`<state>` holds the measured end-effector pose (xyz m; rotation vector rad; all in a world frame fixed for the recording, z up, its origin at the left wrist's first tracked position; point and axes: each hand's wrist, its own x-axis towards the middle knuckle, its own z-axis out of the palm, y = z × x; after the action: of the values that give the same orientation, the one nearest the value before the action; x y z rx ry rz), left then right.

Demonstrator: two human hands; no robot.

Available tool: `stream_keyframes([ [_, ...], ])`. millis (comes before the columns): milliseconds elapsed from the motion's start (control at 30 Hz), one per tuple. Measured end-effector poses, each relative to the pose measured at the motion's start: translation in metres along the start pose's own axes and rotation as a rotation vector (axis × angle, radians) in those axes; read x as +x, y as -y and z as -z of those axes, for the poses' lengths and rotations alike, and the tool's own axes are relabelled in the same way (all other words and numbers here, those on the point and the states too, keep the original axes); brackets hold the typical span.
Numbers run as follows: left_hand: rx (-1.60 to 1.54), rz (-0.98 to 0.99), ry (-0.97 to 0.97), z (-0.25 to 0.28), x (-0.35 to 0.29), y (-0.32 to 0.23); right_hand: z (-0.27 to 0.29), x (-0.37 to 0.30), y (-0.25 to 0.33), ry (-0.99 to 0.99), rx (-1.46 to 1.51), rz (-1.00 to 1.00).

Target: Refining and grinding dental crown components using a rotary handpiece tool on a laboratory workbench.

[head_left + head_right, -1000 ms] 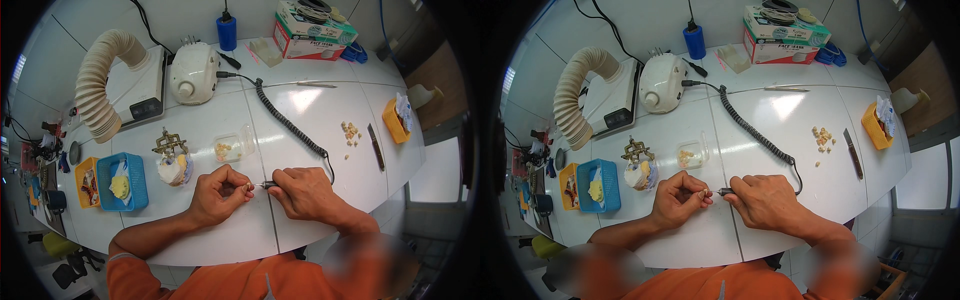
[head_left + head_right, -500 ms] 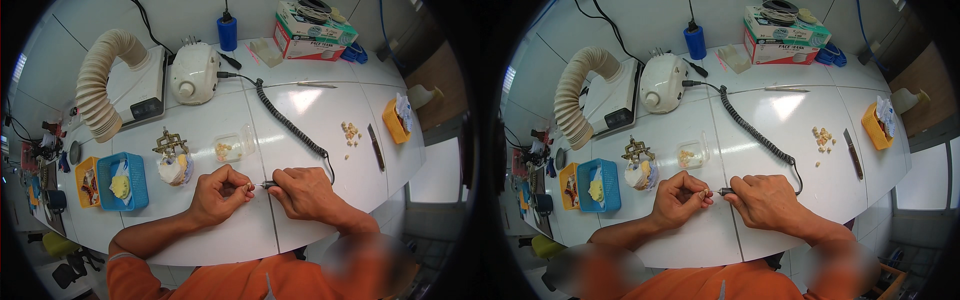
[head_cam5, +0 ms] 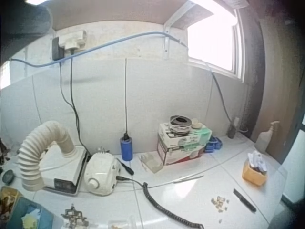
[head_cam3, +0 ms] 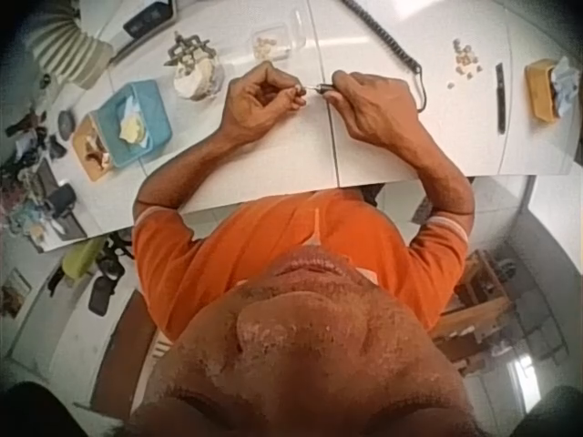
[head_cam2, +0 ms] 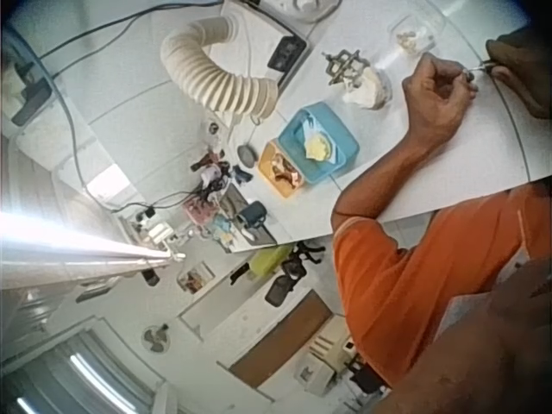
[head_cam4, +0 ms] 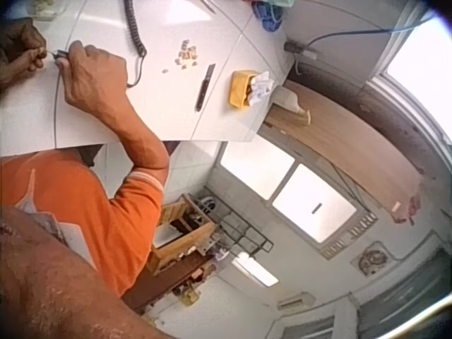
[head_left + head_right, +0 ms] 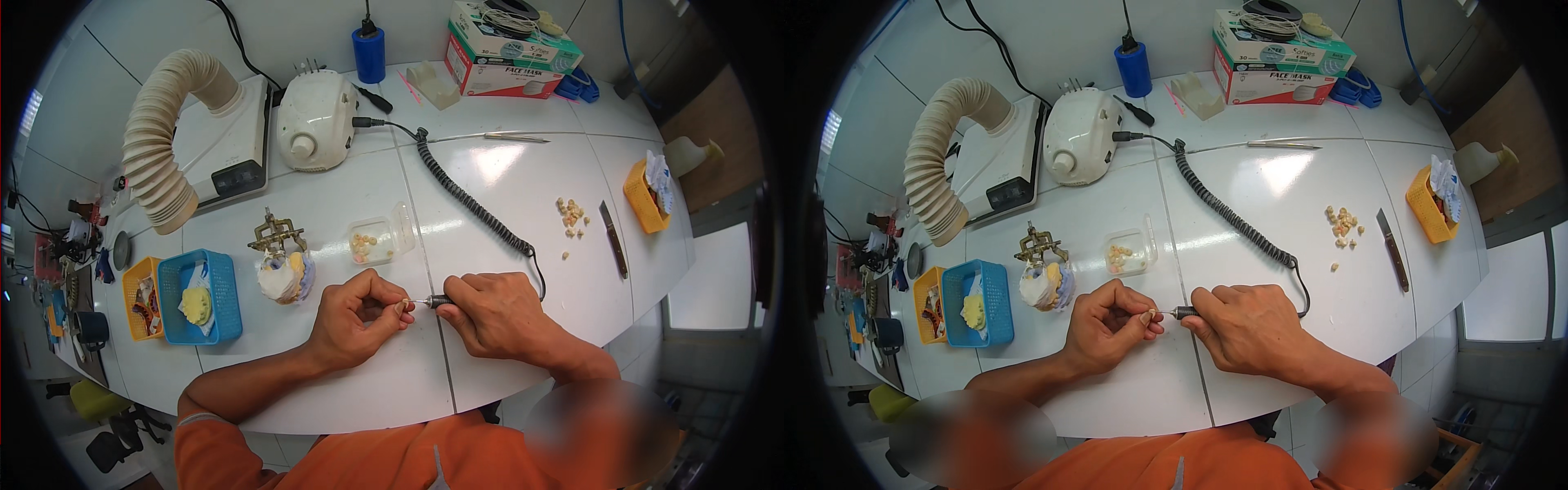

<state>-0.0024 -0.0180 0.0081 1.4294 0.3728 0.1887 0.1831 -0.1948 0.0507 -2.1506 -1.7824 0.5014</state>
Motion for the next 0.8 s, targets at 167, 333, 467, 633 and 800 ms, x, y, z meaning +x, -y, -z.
stream_keyframes([
  [167,-0.012,0.000,0.004,-0.0002,0.0012,-0.0010,0.0002,0.0000,0.0003,-0.005,0.003,0.001],
  [333,0.003,-0.001,0.012,0.0002,0.0004,-0.0008,0.0003,0.0001,0.0014,-0.017,-0.002,-0.002],
  [467,0.019,0.001,0.030,0.0010,0.0001,-0.0001,0.0002,0.0000,0.0008,-0.023,-0.006,0.003],
  [633,0.026,-0.006,0.034,0.0018,0.0000,0.0001,0.0010,-0.0001,0.0000,0.003,-0.003,0.007],
  [800,0.023,-0.009,0.033,0.0017,-0.0002,0.0010,0.0003,0.0002,-0.0001,-0.002,-0.002,0.003],
])
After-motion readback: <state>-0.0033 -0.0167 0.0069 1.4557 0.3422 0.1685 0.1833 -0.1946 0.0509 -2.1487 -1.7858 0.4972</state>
